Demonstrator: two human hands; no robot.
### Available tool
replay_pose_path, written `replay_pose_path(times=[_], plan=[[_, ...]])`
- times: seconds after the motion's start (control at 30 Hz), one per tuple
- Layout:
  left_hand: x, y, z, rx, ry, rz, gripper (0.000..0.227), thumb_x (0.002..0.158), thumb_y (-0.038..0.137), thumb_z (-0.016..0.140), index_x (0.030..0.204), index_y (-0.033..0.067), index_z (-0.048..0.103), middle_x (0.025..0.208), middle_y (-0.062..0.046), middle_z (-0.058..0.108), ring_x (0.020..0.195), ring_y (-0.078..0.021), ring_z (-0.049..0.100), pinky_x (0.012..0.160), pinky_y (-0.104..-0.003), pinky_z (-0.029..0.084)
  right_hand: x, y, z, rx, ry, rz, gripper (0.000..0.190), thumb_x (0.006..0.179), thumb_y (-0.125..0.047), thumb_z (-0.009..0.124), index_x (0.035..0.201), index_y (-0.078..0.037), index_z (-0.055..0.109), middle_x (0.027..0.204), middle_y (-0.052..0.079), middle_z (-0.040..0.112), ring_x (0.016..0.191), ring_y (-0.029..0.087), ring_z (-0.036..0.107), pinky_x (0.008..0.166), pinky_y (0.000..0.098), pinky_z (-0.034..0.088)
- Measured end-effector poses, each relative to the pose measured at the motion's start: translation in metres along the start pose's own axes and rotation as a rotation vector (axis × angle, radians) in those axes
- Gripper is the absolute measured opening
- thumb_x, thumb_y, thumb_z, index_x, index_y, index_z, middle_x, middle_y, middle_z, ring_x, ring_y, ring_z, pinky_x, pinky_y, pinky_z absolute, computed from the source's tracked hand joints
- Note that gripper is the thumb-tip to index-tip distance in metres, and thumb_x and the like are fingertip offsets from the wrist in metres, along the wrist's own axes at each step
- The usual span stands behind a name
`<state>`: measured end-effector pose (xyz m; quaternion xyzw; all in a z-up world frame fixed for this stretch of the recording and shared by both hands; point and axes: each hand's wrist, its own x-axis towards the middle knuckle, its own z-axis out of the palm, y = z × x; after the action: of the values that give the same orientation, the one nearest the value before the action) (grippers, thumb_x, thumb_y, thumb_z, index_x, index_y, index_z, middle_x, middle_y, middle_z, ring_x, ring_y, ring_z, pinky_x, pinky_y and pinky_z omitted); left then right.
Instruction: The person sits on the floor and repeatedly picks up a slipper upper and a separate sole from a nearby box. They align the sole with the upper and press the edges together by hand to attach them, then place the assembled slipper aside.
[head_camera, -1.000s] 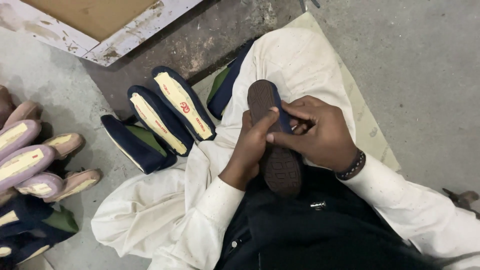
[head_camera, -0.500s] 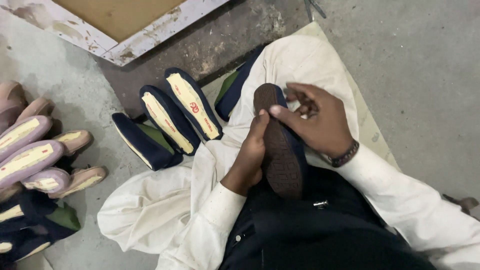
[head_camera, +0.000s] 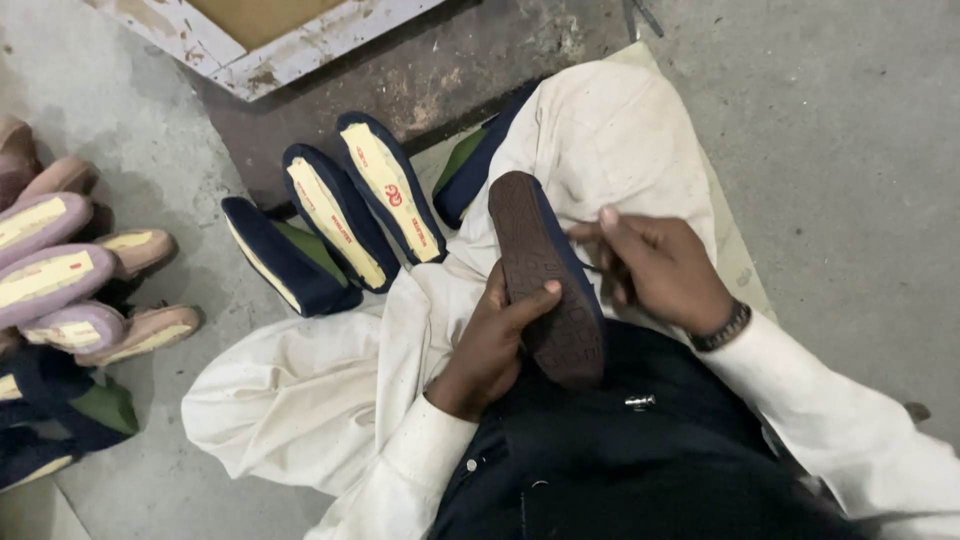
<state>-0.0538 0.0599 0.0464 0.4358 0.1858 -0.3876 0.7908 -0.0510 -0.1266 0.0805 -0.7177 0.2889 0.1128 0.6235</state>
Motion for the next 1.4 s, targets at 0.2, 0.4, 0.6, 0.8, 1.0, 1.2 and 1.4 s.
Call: replay_pose_path(times=[0.2, 0.4, 0.6, 0.8, 1.0, 1.2, 1.4], plan=[[-0.007, 0.0, 0.008, -0.051, -0.071, -0.01, 0.089, 0.09, 0.017, 0.076, 0.163, 0.0147, 0.025, 0.151, -0.022, 0.048, 0.134, -0.038, 0.051, 0.105, -0.059, 0.047, -0.066, 0.011, -0.014, -0.301, -0.262, -0.428, 0.094, 0.071, -0.022, 0.089, 0.154, -0.008, 0.047, 0.13, 0.026, 0.07, 0.117, 0.041, 0.067, 0.091, 0.054, 0.057], [-0.014, 0.012, 0.034, -0.081, 0.038, 0.099, 0.071, 0.077, 0.011, 0.079, 0.139, 0.006, 0.045, 0.125, -0.018, 0.066, 0.114, -0.029, 0.066, 0.099, -0.041, 0.057, -0.072, 0.019, -0.002, -0.724, -0.059, -0.704, 0.065, 0.099, -0.032, 0.062, 0.153, 0.0, 0.046, 0.113, 0.021, 0.075, 0.082, 0.028, 0.074, 0.059, 0.0378, 0.053], [-0.014, 0.012, 0.049, -0.138, 0.104, 0.287, 0.064, 0.069, -0.005, 0.09, 0.122, -0.0027, 0.055, 0.097, -0.016, 0.07, 0.09, -0.0219, 0.069, 0.074, -0.035, 0.058, -0.073, 0.004, 0.009, -0.506, 0.086, -0.862, 0.039, 0.098, -0.011, 0.066, 0.133, 0.006, 0.067, 0.096, 0.02, 0.077, 0.084, 0.036, 0.076, 0.064, 0.0426, 0.06], [-0.005, 0.008, 0.04, -0.138, 0.028, 0.26, 0.062, 0.069, 0.003, 0.092, 0.116, 0.0017, 0.051, 0.096, -0.013, 0.071, 0.084, -0.0203, 0.069, 0.065, -0.033, 0.058, -0.079, 0.003, 0.002, -0.446, -0.005, -0.82, 0.065, 0.092, -0.015, 0.074, 0.149, 0.005, 0.052, 0.095, 0.021, 0.071, 0.084, 0.037, 0.073, 0.061, 0.0444, 0.055], [-0.007, 0.032, 0.039, -0.025, -0.034, 0.237, 0.087, 0.064, 0.01, 0.096, 0.131, -0.0054, 0.042, 0.109, -0.019, 0.067, 0.102, -0.0269, 0.067, 0.08, -0.046, 0.061, -0.072, 0.012, -0.013, -0.072, 0.036, -0.619, 0.033, 0.1, -0.007, 0.061, 0.131, 0.001, 0.067, 0.081, 0.016, 0.077, 0.046, 0.015, 0.069, 0.045, 0.0274, 0.055], [-0.03, 0.107, 0.015, 1.019, -0.262, 0.292, 0.075, 0.06, 0.022, 0.094, 0.131, 0.0114, 0.071, 0.12, -0.025, 0.075, 0.119, -0.0499, 0.066, 0.101, -0.056, 0.049, -0.044, 0.01, -0.062, -0.413, 0.002, -0.901, 0.098, 0.083, -0.013, 0.083, 0.16, 0.009, 0.026, 0.156, 0.034, 0.031, 0.151, 0.052, 0.026, 0.124, 0.0599, 0.02], [0.013, 0.092, -0.027, 0.671, -0.162, 0.435, 0.059, 0.085, 0.014, 0.086, 0.138, 0.0086, 0.06, 0.107, -0.016, 0.063, 0.085, -0.0173, 0.065, 0.069, -0.034, 0.064, -0.059, 0.05, -0.045, -0.132, -0.182, -0.487, 0.064, 0.068, 0.0, 0.091, 0.129, -0.001, 0.071, 0.105, 0.016, 0.069, 0.09, 0.02, 0.067, 0.08, 0.0341, 0.057]])
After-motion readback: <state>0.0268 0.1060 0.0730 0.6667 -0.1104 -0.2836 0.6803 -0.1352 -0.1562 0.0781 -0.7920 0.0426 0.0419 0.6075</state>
